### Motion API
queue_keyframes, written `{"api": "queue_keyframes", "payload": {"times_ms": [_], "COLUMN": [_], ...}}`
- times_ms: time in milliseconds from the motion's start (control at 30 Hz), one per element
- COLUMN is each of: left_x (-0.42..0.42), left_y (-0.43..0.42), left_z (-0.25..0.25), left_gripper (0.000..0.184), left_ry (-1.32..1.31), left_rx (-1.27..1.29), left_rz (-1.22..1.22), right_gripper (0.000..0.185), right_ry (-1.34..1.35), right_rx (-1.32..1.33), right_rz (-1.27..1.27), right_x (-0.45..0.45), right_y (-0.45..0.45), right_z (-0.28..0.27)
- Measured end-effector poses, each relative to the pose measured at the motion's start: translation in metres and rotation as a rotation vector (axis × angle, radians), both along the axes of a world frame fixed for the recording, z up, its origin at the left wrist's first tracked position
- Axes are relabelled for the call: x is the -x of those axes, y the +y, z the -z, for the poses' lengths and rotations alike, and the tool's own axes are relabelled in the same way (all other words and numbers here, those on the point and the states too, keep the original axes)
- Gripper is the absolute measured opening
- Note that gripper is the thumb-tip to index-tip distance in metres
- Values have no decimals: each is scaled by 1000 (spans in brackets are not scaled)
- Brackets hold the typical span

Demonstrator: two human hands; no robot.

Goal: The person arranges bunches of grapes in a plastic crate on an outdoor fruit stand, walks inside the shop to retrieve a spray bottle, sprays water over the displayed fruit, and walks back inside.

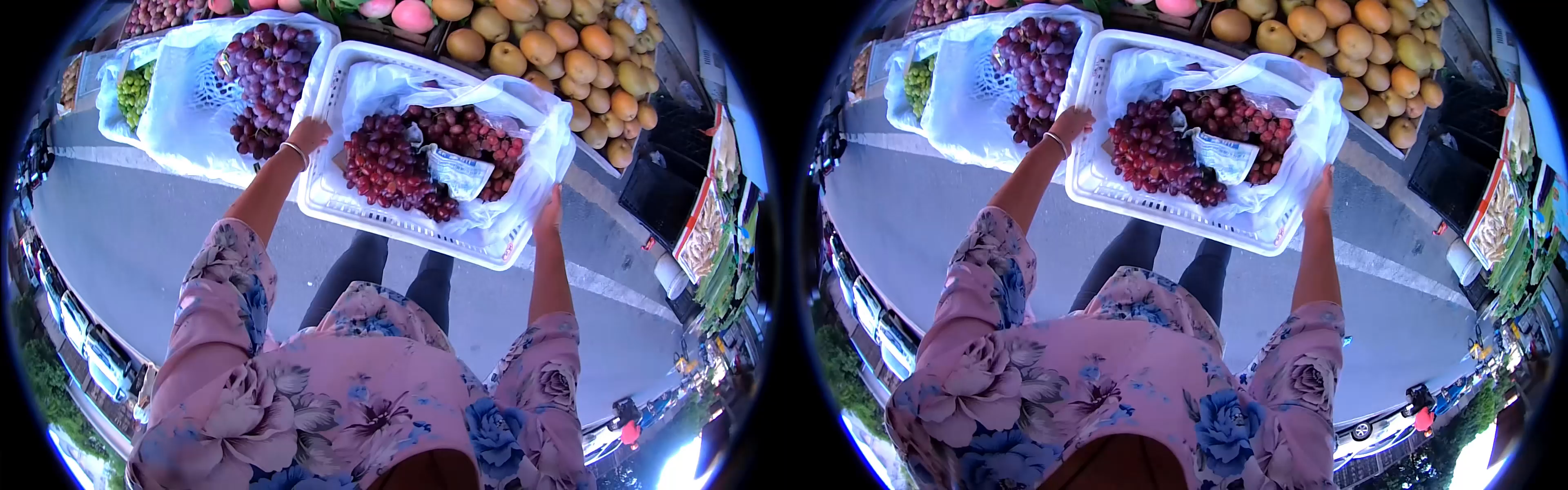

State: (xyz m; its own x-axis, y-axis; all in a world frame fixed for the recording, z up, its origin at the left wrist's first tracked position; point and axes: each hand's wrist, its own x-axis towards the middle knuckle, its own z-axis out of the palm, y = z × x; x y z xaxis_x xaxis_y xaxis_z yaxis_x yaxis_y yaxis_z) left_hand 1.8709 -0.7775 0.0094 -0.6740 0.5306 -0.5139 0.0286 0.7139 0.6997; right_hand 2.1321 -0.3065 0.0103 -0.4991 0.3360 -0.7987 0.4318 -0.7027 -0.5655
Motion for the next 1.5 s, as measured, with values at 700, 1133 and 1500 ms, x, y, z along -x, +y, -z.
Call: {"api": "queue_keyframes", "payload": {"times_ms": [700, 1133, 1500], "left_x": [-97, -110, -146], "left_y": [78, 76, 116], "left_z": [-143, -68, -143], "left_gripper": [21, 28, 14], "left_ry": [603, 145, 482], "left_rx": [120, 307, -2], "left_rz": [-336, -514, -71], "right_gripper": [20, 19, 42], "right_ry": [54, 60, -116], "right_rx": [-932, -591, -1148], "right_rz": [-413, -875, -801], "right_x": [21, 21, 16], "right_y": [-146, -198, -147], "right_z": [-76, -73, -83]}}
